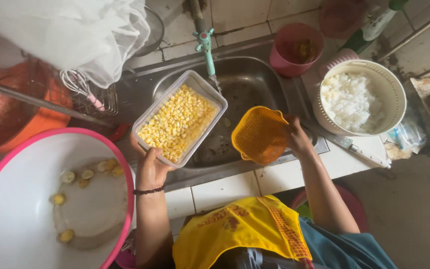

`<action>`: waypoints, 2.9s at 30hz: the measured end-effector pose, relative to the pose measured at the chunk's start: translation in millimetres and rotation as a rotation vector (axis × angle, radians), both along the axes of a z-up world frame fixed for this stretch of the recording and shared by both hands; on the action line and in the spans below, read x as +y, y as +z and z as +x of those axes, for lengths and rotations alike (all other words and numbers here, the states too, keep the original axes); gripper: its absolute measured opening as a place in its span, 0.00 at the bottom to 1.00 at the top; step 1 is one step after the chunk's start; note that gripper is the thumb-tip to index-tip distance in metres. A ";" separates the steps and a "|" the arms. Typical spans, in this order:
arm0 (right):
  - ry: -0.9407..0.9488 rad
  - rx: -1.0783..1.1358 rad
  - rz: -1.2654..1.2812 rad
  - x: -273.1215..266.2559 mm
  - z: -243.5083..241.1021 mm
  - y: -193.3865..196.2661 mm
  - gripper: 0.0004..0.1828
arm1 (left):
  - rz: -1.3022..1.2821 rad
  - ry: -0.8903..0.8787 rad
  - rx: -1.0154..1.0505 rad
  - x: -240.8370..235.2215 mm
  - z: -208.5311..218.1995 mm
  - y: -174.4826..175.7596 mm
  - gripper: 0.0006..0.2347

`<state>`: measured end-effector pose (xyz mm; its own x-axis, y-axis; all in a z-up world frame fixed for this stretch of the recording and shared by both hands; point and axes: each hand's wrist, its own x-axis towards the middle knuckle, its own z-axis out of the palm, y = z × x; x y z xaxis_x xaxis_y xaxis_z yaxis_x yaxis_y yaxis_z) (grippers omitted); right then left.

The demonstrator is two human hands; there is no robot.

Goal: Washing corn kernels in a plastic container and a strainer at a kitchen sink.

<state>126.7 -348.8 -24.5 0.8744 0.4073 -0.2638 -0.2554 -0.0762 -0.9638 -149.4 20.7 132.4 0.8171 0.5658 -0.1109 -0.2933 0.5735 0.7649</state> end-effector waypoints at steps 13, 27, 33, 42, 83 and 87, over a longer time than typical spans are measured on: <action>0.283 0.319 0.180 193.3 -19.4 30.8 0.29 | 0.381 0.283 -0.115 16.7 -11.7 -13.4 0.48; 0.198 0.309 0.308 225.4 -3.8 18.6 0.30 | 0.973 0.494 0.226 -10.4 45.7 17.3 0.55; 0.283 0.229 0.393 220.1 -19.5 35.1 0.33 | 1.179 0.574 0.293 -17.5 46.2 12.8 0.57; 0.229 0.413 0.365 240.8 -10.8 18.5 0.33 | 1.309 0.618 0.283 -16.3 29.3 25.5 0.53; 0.294 0.496 0.260 264.5 -52.1 31.8 0.31 | 1.328 0.674 0.164 -8.7 -4.8 49.6 0.55; 0.298 0.487 0.265 259.6 -47.4 25.9 0.30 | 1.163 0.690 0.218 0.0 -9.2 50.5 0.54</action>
<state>79.3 -89.1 1.4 0.5182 0.7211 -0.4600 -0.6747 0.0141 -0.7379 -158.5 20.8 182.9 0.3611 0.7012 0.6147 -0.0672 -0.6379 0.7671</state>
